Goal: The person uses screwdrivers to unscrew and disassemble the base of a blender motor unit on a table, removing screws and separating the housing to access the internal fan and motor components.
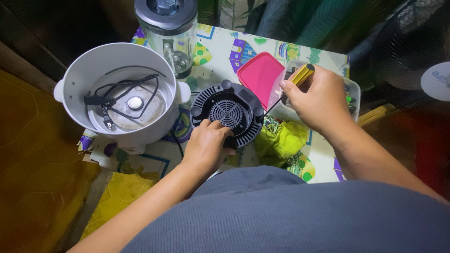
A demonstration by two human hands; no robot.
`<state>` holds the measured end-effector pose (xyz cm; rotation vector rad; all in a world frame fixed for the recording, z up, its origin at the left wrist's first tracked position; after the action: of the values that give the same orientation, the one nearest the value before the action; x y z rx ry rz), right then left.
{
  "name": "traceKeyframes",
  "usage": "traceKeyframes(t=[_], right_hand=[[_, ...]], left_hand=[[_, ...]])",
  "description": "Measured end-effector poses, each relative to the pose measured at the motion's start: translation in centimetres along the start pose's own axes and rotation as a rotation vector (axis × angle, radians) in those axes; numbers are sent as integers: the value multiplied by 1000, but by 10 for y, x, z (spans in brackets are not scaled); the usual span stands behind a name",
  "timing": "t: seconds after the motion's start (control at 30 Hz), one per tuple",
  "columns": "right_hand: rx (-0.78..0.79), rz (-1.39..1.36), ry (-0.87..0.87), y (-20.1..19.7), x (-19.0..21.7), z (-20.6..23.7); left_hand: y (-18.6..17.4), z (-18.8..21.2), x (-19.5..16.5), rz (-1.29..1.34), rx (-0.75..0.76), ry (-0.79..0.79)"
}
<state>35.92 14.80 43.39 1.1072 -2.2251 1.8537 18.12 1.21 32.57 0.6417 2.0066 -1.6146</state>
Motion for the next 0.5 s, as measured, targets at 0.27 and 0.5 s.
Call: traceKeyframes(t=[0.27,0.5], right_hand=[[105,82,-43,2,2,-12],[328,58,-221,1,31,-22]], left_hand=[[2,0,2,-4,6,-18],[2,-1,3,5,7,-11]])
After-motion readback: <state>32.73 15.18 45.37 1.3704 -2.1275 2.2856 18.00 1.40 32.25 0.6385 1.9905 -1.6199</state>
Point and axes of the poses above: each hand's wrist, its own z-axis away from the middle knuckle, its own y-axis out of the palm, x = y × z, the point moved 5 cm from there along -z, towards the middle knuckle, and after that the axes turned 12 degrees about z, right-handed, at the moved point
